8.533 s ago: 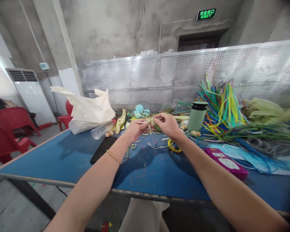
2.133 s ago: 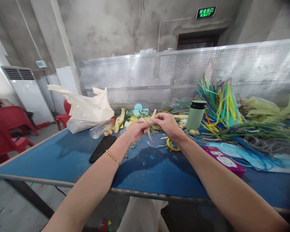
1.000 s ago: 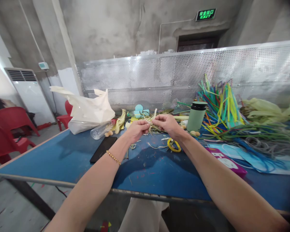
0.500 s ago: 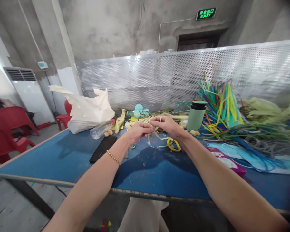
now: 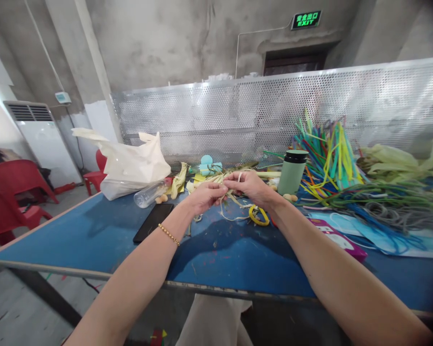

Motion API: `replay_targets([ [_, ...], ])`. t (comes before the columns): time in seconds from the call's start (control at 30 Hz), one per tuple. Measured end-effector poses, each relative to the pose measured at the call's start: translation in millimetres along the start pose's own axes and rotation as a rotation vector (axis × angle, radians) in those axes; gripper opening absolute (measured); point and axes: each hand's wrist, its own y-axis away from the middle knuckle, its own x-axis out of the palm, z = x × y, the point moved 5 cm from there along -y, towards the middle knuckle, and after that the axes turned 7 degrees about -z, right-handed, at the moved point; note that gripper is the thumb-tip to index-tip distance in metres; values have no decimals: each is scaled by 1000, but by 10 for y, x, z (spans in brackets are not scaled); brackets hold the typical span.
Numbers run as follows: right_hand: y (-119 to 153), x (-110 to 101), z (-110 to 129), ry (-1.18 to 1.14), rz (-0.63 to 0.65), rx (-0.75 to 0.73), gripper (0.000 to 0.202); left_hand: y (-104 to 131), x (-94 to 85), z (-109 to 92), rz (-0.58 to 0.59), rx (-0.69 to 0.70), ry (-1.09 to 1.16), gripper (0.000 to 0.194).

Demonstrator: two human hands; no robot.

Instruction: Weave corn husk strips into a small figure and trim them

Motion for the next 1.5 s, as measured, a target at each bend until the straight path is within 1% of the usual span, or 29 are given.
replay_targets([
  [0.1, 16, -1, 3, 12, 34, 28, 27, -6, -9, 9, 19, -7, -8, 30],
  [0.2, 16, -8, -3, -3, 21, 39, 29, -11, -9, 8, 21, -9, 8, 32],
  [0.4, -19, 13, -22, -51, -74, 12, 33, -15, -3, 10, -36, 5, 35, 31],
  [0.57, -7, 75, 1, -15, -97, -15, 26, 1, 28, 3, -31, 36, -14, 28],
  [0.7, 16, 96, 17, 20, -123, -14, 22, 18, 53, 2, -28, 18, -19, 26],
  [1.0, 18, 110, 1, 22, -192, -10, 20, -2, 57, 27, -23, 2, -16, 21],
  [1.17, 21, 111, 1, 32, -245, -12, 18, -7, 44, 37, -44, -6, -23, 20],
  [1.5, 19, 114, -23, 60, -224, -24, 14, 3, 51, 51, -37, -31, -10, 17],
])
